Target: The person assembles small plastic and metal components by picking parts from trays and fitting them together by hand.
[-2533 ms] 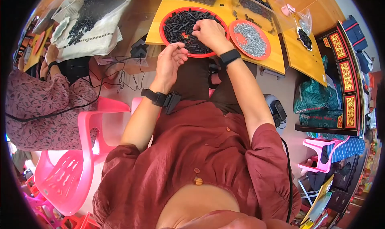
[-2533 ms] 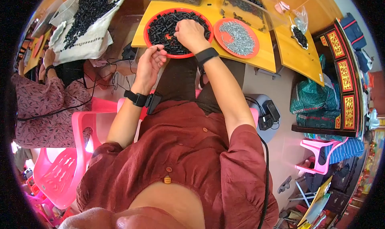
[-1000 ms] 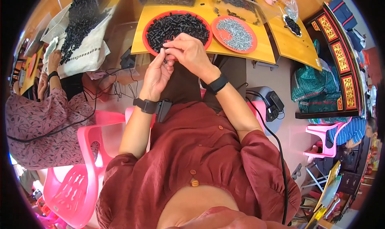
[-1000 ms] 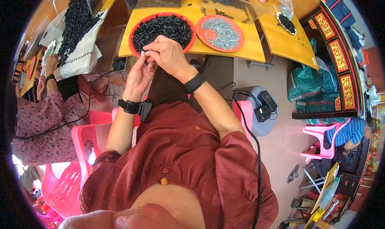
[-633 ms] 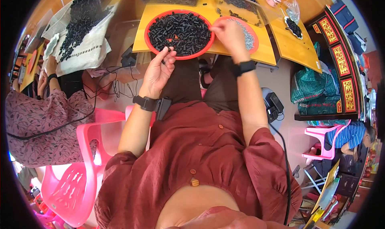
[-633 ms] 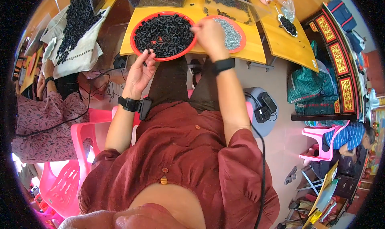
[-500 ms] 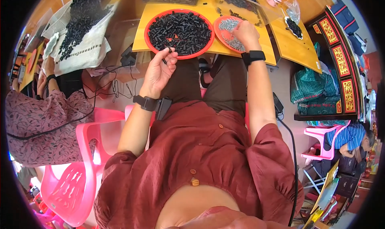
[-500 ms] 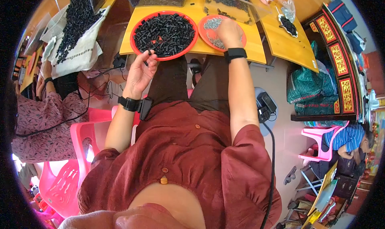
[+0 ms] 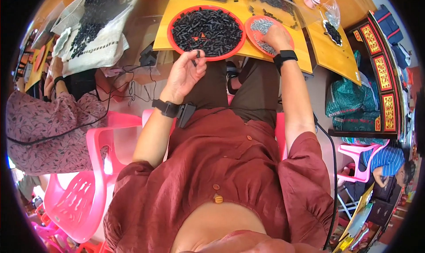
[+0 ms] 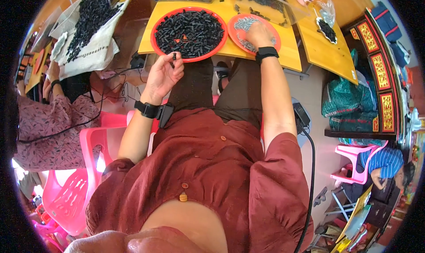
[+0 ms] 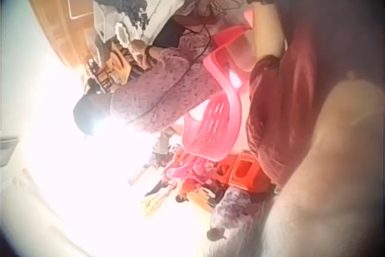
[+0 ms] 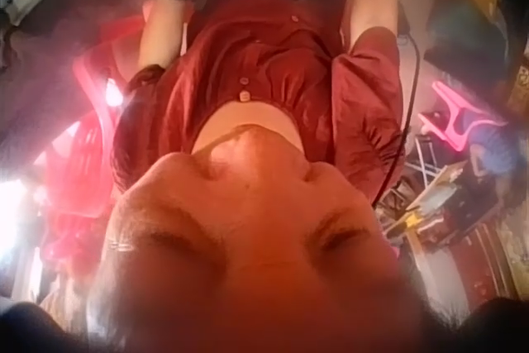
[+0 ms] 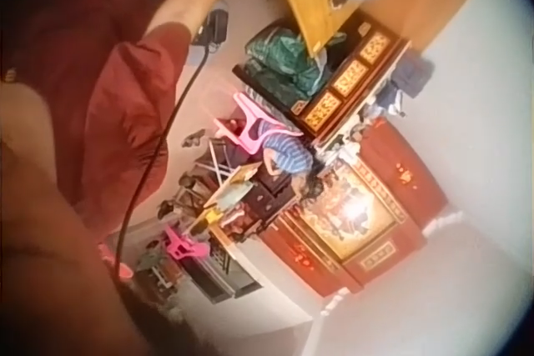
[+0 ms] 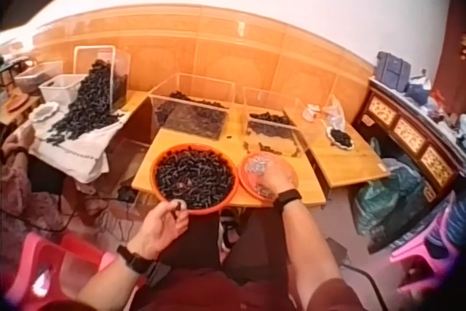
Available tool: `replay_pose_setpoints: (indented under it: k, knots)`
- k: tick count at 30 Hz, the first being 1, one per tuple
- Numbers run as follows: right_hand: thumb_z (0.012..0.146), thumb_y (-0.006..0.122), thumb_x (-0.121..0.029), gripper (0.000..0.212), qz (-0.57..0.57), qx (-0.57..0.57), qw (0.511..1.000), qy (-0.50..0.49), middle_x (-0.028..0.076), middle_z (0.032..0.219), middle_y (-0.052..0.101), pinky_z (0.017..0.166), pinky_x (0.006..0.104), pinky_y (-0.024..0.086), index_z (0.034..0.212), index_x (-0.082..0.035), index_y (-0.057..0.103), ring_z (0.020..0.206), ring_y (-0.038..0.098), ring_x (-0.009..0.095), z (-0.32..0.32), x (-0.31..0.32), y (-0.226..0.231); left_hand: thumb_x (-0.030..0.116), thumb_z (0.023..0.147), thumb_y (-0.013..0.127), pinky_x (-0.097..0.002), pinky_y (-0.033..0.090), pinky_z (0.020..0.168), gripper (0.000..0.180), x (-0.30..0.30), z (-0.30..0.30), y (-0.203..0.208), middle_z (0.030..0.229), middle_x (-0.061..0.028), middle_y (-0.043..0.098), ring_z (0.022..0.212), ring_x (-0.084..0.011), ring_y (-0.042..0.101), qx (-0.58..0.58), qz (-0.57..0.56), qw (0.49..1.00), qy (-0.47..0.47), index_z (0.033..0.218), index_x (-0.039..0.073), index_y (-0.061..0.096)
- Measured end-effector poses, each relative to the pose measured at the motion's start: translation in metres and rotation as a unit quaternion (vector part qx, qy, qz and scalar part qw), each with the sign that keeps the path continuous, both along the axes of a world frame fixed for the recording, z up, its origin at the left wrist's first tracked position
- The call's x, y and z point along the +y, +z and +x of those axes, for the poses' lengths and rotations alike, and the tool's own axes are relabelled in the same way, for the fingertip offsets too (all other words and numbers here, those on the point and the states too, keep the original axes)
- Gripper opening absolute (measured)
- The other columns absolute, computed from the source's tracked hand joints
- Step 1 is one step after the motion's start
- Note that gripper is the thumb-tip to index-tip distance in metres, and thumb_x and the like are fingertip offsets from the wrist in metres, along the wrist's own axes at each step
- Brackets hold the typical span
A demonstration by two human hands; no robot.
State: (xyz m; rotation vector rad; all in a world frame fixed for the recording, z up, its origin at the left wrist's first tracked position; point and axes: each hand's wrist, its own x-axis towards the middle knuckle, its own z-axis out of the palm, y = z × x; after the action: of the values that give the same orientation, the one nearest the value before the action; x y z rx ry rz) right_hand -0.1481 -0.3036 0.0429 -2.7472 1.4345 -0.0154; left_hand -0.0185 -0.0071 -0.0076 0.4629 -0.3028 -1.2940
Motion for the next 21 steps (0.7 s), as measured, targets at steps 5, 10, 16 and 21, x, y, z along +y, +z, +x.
replay_pose_setpoints:
  k: [5,10,16,21]
  knots:
    - [0.069,0.073,-0.028,0.036,-0.021,-0.086,0.996,0.010,0.024,0.095,0.066,0.079,0.0460,0.051,0.090,0.001,0.068,0.093,0.064,0.038,-0.010,-0.005,-0.006,0.024,0.092,0.047,-0.0226,0.031,0.052,0.021,-0.002,0.001,-0.002,0.062,0.0035,0.038,0.052,-0.0088,0.035,0.002,-0.008,1.000,-0.019,0.093,0.005,0.055]
    - [0.070,0.072,-0.022,0.024,-0.043,-0.203,0.977,0.051,0.020,0.077,0.067,0.068,0.0367,0.053,0.075,0.001,0.068,0.066,0.067,0.027,-0.012,-0.001,0.000,0.025,0.094,0.046,-0.0219,0.029,0.051,0.023,-0.001,0.000,0.000,0.062,0.0048,0.036,0.051,-0.0074,0.032,-0.003,-0.001,1.000,-0.020,0.097,0.004,0.055]
    - [0.081,0.065,-0.008,0.013,0.224,-0.485,0.831,0.154,0.007,0.076,0.069,0.061,0.0238,0.052,0.092,-0.001,0.068,0.064,0.065,0.011,-0.005,0.099,0.021,0.024,0.097,0.046,-0.0205,0.028,0.049,0.025,-0.001,-0.001,-0.003,0.062,0.0058,0.034,0.051,-0.0057,0.031,-0.010,-0.002,1.000,-0.005,0.105,0.002,0.055]
    - [0.083,0.064,0.000,0.016,0.399,-0.523,0.731,0.181,0.006,0.081,0.066,0.062,0.0220,0.052,0.099,0.001,0.059,0.070,0.063,0.009,0.001,0.191,0.011,0.023,0.098,0.048,-0.0193,0.029,0.050,0.028,-0.001,-0.008,0.005,0.063,0.0064,0.035,0.053,-0.0044,0.033,-0.064,0.000,0.997,0.040,0.113,0.000,0.055]
